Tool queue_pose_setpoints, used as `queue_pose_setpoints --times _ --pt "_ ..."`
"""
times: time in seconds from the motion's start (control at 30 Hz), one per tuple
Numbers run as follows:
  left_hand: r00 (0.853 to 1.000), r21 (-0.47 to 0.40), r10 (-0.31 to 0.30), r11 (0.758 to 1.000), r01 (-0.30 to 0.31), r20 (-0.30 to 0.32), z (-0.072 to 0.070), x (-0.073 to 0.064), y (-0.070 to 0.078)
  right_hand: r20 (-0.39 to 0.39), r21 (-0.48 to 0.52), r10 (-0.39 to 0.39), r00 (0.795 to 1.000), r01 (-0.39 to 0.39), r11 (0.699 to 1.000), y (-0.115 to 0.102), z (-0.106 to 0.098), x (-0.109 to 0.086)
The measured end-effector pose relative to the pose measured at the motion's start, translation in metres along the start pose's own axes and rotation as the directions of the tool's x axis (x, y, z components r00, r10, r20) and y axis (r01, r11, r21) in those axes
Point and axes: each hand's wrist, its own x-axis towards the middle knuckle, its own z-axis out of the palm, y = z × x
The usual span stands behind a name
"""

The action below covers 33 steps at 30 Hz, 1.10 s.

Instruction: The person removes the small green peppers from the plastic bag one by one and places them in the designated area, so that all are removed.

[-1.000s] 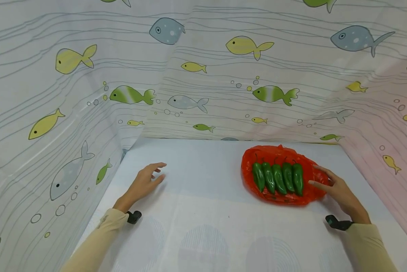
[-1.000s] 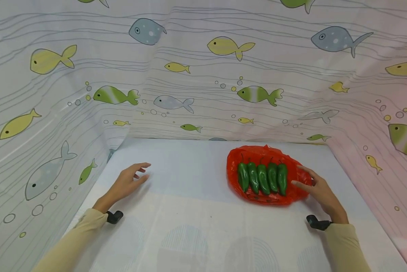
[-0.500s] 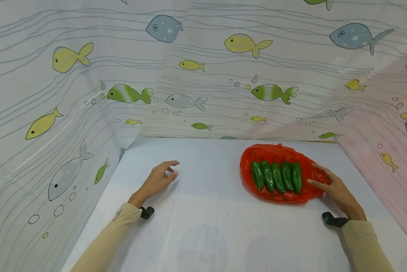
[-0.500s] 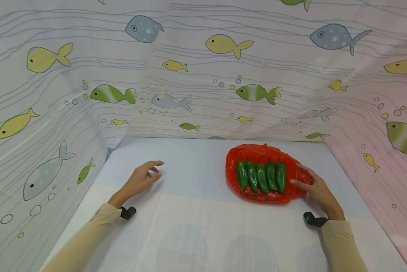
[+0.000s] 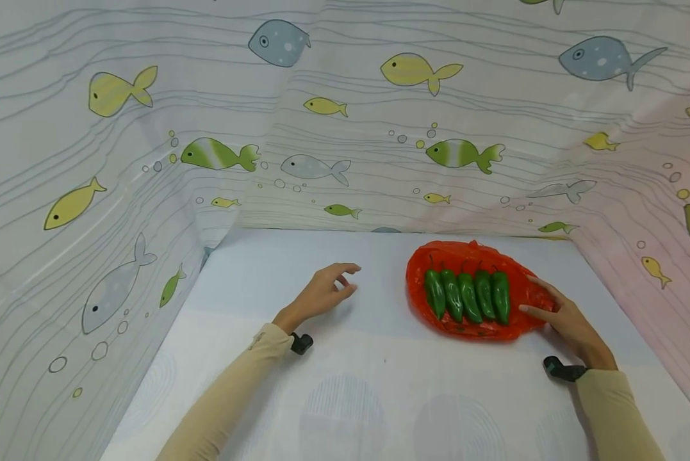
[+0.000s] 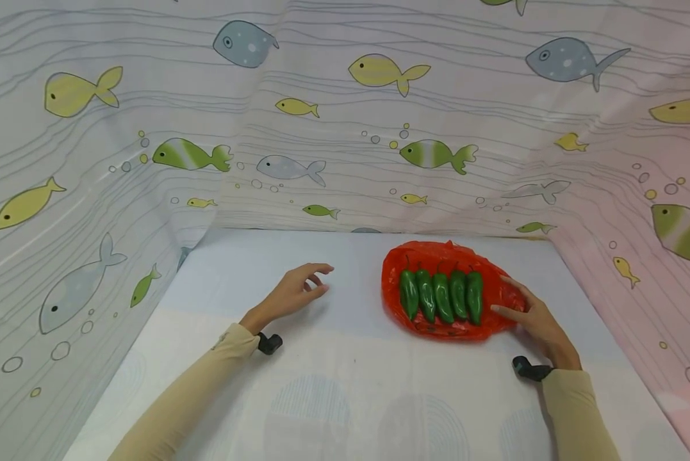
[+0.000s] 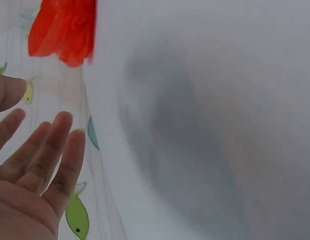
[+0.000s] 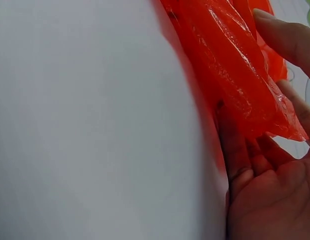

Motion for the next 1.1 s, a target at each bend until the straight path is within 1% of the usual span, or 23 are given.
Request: queue_pose_setpoints --times 0.1,0.37,0.47,0.63,0.73,0.83,0.97,1.1 --pt "0.999 -0.013 0.013 1.000 -0.013 0.036 0.010 0.016 0.010 0.003 0.003 0.002 1.000 -0.002 1.000 0.002 0.000 0.001" --pt "0.993 -0.052 0.064 0.997 -0.058 0.104 0.032 0.054 0.033 0.004 0.001 0.006 1.000 -0.006 1.000 0.006 -0.003 0.004" --pt "0.990 -0.077 0.069 0.995 -0.060 0.122 0.039 0.067 0.043 0.003 0.000 0.003 1.000 -0.003 1.000 0.006 -0.003 0.003" --pt "0.984 -0.100 0.099 0.991 -0.085 0.148 0.055 0.086 0.059 0.011 0.016 0.013 1.000 -0.013 1.000 0.003 -0.002 0.002" --pt "0.981 -0.104 0.110 0.990 -0.094 0.162 0.064 0.096 0.066 0.007 0.015 0.014 1.000 -0.014 1.000 0.004 -0.001 0.003" --pt "0.979 -0.107 0.110 0.990 -0.093 0.170 0.073 0.103 0.070 0.000 -0.002 0.009 1.000 -0.009 1.000 0.005 -0.001 0.004" --pt "0.981 -0.106 0.092 0.992 -0.074 0.171 0.082 0.111 0.072 -0.005 -0.014 0.008 1.000 -0.008 1.000 0.005 -0.001 0.005" --pt "0.984 -0.113 0.060 0.993 -0.041 0.168 0.090 0.114 0.071 -0.007 -0.015 0.017 1.000 -0.017 1.000 0.006 -0.001 0.005"
